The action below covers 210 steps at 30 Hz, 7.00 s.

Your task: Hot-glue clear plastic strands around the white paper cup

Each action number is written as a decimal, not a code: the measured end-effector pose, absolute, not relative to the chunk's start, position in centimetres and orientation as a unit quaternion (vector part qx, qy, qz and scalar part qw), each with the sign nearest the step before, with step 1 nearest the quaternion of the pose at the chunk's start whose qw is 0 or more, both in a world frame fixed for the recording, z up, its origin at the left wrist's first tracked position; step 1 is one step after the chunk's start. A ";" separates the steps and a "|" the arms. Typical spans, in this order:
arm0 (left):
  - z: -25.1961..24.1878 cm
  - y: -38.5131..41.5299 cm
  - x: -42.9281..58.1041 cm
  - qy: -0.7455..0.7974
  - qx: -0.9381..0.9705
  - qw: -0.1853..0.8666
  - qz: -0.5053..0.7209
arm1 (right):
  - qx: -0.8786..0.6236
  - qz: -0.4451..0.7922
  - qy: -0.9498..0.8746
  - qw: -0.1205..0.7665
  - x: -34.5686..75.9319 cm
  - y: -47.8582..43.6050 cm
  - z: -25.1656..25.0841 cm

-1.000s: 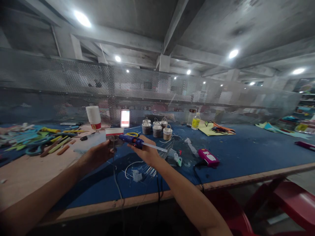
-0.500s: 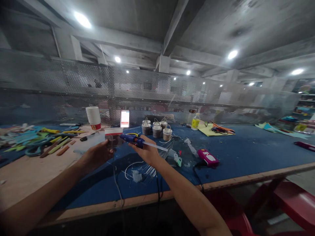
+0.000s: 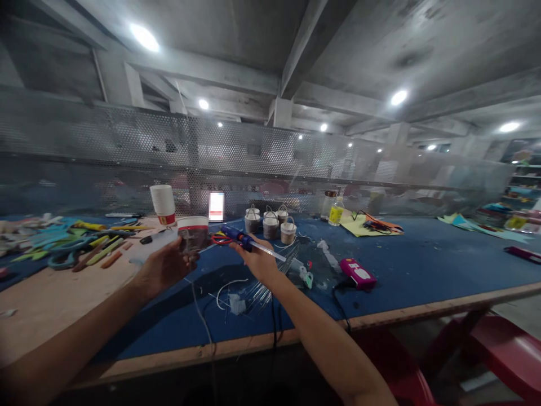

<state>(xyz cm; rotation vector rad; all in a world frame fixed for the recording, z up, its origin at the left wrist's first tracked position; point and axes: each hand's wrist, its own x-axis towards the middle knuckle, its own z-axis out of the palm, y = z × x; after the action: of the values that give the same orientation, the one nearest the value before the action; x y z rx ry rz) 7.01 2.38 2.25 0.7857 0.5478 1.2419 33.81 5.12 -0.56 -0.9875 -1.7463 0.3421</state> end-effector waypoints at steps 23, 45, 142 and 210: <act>2.4 1.9 7.6 0.261 0.393 0.682 0.559 | -0.611 -0.017 -0.780 0.135 31.4 5.5 -1.4; 1.6 2.6 8.0 0.300 0.480 0.600 0.565 | -0.361 0.390 -0.659 0.532 28.3 5.0 2.2; 1.0 2.2 7.9 0.265 0.494 0.677 0.477 | -0.336 0.489 -0.549 0.589 28.7 5.3 1.9; 0.4 2.3 9.5 0.317 0.490 0.633 0.509 | -0.412 0.326 -0.632 0.570 28.7 5.0 1.7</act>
<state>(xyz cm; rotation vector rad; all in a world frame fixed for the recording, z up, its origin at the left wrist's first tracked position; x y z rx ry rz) 9.53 2.31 0.45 1.1215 0.7241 1.1645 28.75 4.99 1.69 -0.9662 -1.4828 0.7643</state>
